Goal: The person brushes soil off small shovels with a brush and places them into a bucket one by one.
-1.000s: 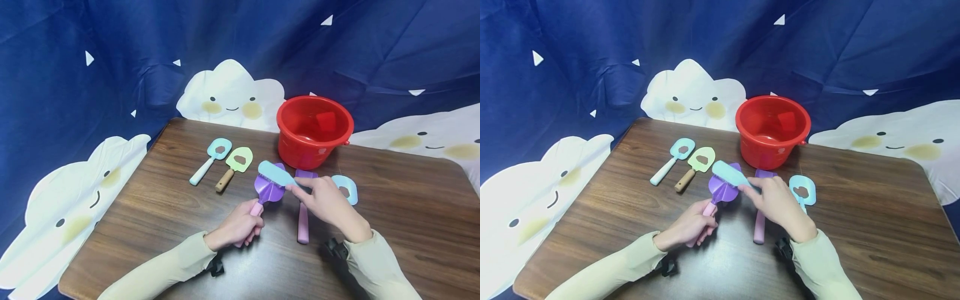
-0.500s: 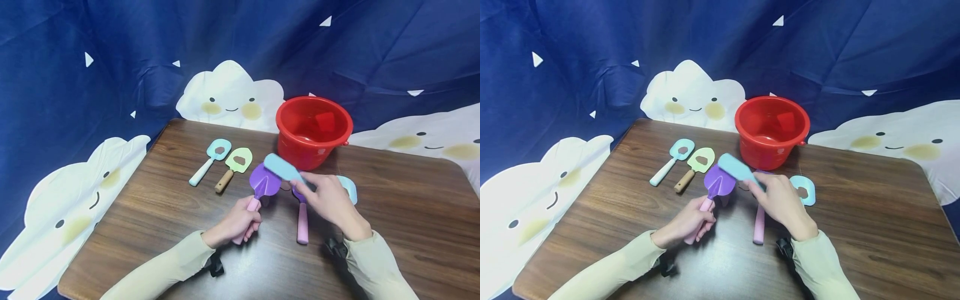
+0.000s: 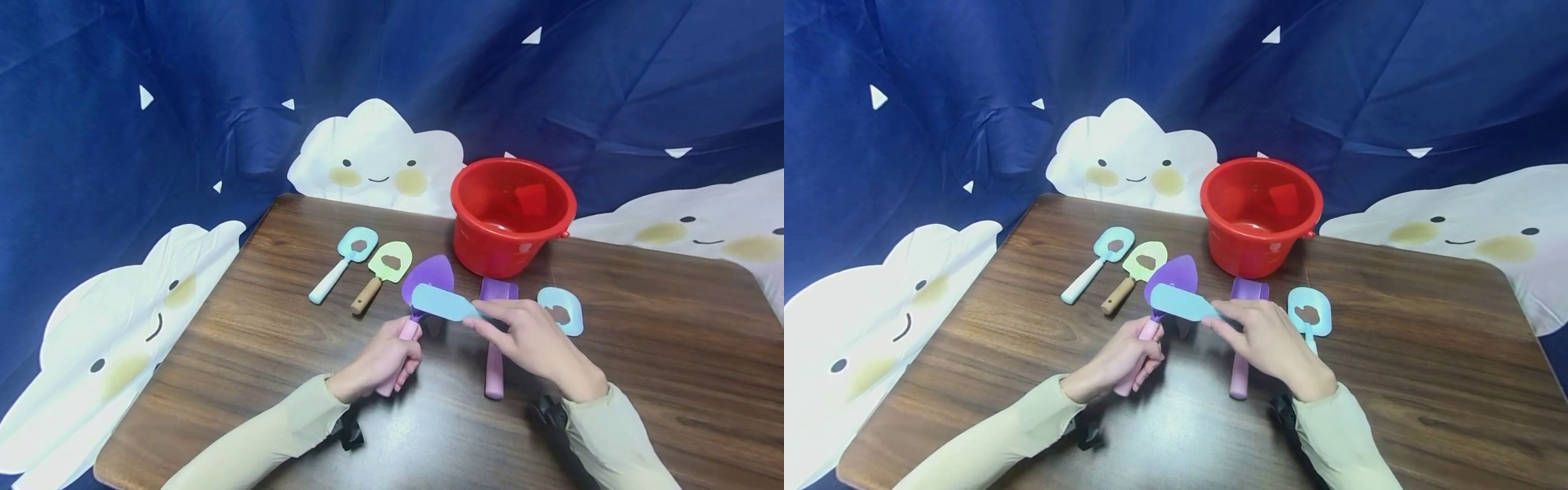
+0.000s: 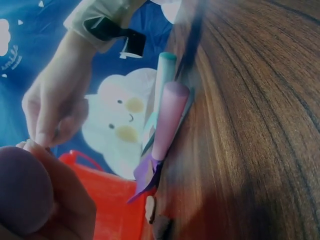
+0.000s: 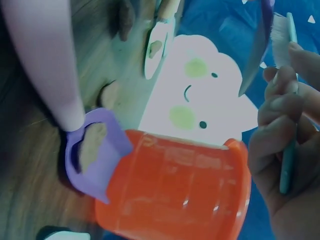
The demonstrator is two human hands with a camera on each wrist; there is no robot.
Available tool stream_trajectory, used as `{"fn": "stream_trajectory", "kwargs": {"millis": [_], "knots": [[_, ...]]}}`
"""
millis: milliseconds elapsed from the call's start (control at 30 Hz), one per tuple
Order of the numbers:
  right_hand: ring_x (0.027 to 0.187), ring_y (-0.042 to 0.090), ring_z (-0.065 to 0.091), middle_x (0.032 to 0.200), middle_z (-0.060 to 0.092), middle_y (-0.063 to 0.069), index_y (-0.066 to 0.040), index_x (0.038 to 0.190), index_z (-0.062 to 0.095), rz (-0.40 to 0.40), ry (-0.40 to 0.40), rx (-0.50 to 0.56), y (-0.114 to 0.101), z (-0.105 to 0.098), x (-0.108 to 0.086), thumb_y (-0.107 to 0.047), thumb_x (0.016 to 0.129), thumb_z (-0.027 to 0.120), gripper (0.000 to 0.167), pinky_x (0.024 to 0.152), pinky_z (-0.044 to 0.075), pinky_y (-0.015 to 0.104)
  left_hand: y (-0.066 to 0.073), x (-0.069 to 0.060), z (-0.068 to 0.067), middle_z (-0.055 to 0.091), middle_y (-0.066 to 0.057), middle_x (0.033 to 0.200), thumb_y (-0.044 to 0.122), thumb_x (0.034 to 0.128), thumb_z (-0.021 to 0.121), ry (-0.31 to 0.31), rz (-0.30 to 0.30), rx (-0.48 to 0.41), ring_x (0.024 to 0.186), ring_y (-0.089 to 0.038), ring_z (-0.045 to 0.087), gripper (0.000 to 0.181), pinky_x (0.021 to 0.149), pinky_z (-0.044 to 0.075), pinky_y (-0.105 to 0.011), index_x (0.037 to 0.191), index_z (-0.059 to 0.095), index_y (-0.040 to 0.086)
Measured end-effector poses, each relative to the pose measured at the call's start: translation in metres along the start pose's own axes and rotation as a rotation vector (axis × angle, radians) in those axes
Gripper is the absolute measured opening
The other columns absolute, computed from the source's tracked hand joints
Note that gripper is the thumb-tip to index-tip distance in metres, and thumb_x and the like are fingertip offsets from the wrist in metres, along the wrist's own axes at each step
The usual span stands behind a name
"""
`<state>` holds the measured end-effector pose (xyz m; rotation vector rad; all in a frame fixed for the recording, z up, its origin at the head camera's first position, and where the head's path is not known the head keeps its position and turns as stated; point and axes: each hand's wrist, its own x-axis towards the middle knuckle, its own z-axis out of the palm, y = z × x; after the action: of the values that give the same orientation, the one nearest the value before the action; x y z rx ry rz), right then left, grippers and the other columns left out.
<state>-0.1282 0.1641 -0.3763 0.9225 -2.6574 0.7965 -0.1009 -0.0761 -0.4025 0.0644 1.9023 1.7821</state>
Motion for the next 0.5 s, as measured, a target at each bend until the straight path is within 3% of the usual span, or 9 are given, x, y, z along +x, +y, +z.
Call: {"fn": "stream_trajectory", "kwargs": {"millis": [100,333,500], "knots": [[0.078,0.012,0.069,0.096,0.075,0.002,-0.010,0.114,0.072,0.035,0.010,0.010,0.007,0.001,0.000,-0.024,0.080,0.077,0.037,0.066,0.058,0.031,0.000,-0.002,0.001,0.044,0.000,0.050,0.000,0.0733,0.049,0.005,-0.001,0.020,0.033,-0.010,0.039,0.016,0.028,0.036,-0.023,0.082,0.042,0.010],[0.072,0.019,0.068,0.084,0.074,0.005,-0.009,0.117,0.069,0.229,0.072,-0.051,0.015,-0.005,0.006,-0.026,0.087,0.069,0.034,0.067,0.056,0.039,0.000,-0.007,0.005,0.045,-0.001,0.050,0.000,0.0732,0.051,0.012,0.015,0.097,0.032,-0.010,0.040,0.015,0.028,0.037,-0.025,0.082,0.044,0.010],[0.057,0.015,0.056,0.059,0.061,-0.003,-0.011,0.096,0.072,0.252,0.106,-0.120,0.010,-0.009,0.012,-0.025,0.088,0.068,0.016,0.056,0.047,0.031,-0.002,-0.007,0.008,0.045,-0.001,0.050,-0.001,0.0726,0.051,0.008,0.019,0.084,0.032,-0.011,0.040,0.016,0.028,0.036,-0.025,0.082,0.044,0.010]]}}
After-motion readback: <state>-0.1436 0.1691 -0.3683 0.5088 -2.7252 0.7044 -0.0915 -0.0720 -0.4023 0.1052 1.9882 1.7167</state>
